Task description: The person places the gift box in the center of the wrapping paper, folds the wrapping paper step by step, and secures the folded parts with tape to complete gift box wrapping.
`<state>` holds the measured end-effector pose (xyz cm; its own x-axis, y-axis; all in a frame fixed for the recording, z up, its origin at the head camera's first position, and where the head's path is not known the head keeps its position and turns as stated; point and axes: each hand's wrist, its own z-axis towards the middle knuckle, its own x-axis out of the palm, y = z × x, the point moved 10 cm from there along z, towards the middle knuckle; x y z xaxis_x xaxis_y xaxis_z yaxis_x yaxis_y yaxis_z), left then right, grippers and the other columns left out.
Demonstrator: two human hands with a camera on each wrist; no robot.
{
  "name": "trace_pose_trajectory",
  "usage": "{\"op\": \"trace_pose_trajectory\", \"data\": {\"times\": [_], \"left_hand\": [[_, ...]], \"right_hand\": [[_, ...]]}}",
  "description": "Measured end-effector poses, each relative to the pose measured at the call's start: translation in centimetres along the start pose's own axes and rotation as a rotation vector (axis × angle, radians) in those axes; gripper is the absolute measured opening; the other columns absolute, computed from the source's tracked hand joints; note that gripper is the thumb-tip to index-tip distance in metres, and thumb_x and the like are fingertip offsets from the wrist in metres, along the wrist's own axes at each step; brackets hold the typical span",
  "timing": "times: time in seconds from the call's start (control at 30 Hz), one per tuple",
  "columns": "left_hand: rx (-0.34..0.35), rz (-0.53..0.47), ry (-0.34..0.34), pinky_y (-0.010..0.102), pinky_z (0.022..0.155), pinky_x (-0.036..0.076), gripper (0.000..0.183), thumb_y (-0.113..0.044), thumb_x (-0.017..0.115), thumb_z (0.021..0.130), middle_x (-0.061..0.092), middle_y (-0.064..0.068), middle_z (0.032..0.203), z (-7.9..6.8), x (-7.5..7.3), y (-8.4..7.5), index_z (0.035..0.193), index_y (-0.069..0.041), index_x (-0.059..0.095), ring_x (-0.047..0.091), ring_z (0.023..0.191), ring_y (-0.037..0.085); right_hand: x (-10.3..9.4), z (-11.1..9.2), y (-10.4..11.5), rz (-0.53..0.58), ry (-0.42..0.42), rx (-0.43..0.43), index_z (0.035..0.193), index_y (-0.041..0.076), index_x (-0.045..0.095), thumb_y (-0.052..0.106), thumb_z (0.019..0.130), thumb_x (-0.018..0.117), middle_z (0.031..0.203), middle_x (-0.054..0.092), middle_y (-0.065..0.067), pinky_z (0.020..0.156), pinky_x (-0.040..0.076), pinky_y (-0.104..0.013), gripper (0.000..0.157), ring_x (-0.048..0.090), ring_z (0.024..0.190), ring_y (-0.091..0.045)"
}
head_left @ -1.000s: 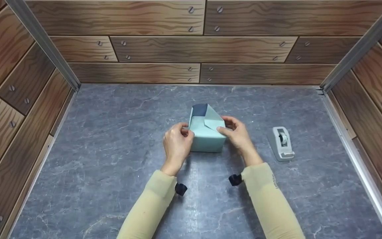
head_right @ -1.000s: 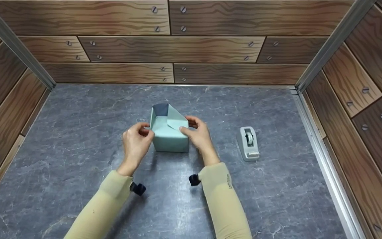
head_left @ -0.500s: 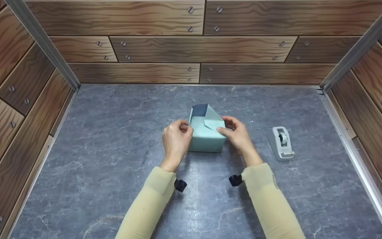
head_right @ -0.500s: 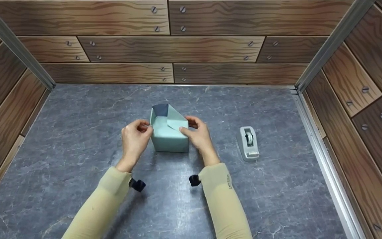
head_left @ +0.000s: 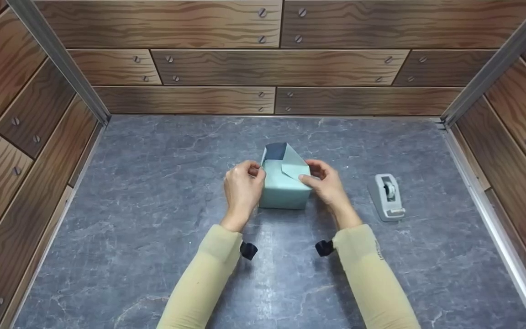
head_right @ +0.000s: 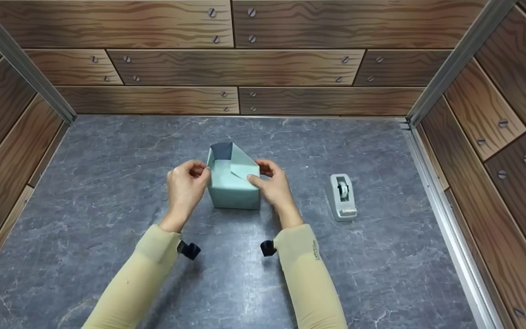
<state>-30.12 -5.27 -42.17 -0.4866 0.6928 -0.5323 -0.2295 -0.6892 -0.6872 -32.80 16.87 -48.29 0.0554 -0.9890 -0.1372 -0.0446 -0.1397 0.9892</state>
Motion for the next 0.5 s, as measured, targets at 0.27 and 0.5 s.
{"op": "trace_pose_trajectory", "data": {"times": [0.27,0.5], "left_hand": [[0.01,-0.02,0.008,0.026,0.049,0.045,0.009,-0.02,0.062,0.081,0.062,-0.007,0.064,0.7,0.2,-0.4,0.078,-0.015,0.07,0.055,0.052,0.005],[0.059,-0.016,-0.026,0.026,0.049,0.045,0.008,-0.018,0.063,0.082,0.062,-0.005,0.066,1.5,-0.3,-1.6,0.08,-0.015,0.07,0.055,0.054,0.005]], "right_hand": [[0.1,-0.4,0.4,-0.009,0.0,-0.001,0.122,-0.001,0.052,0.008,0.079,0.07,0.118,0.052,-0.017,0.082,0.042,-0.033,0.048,0.047,0.107,-0.029],[0.1,-0.4,0.4,-0.003,0.019,-0.013,0.122,-0.001,0.052,0.008,0.079,0.07,0.117,0.051,-0.018,0.082,0.041,-0.033,0.047,0.047,0.107,-0.03]]}}
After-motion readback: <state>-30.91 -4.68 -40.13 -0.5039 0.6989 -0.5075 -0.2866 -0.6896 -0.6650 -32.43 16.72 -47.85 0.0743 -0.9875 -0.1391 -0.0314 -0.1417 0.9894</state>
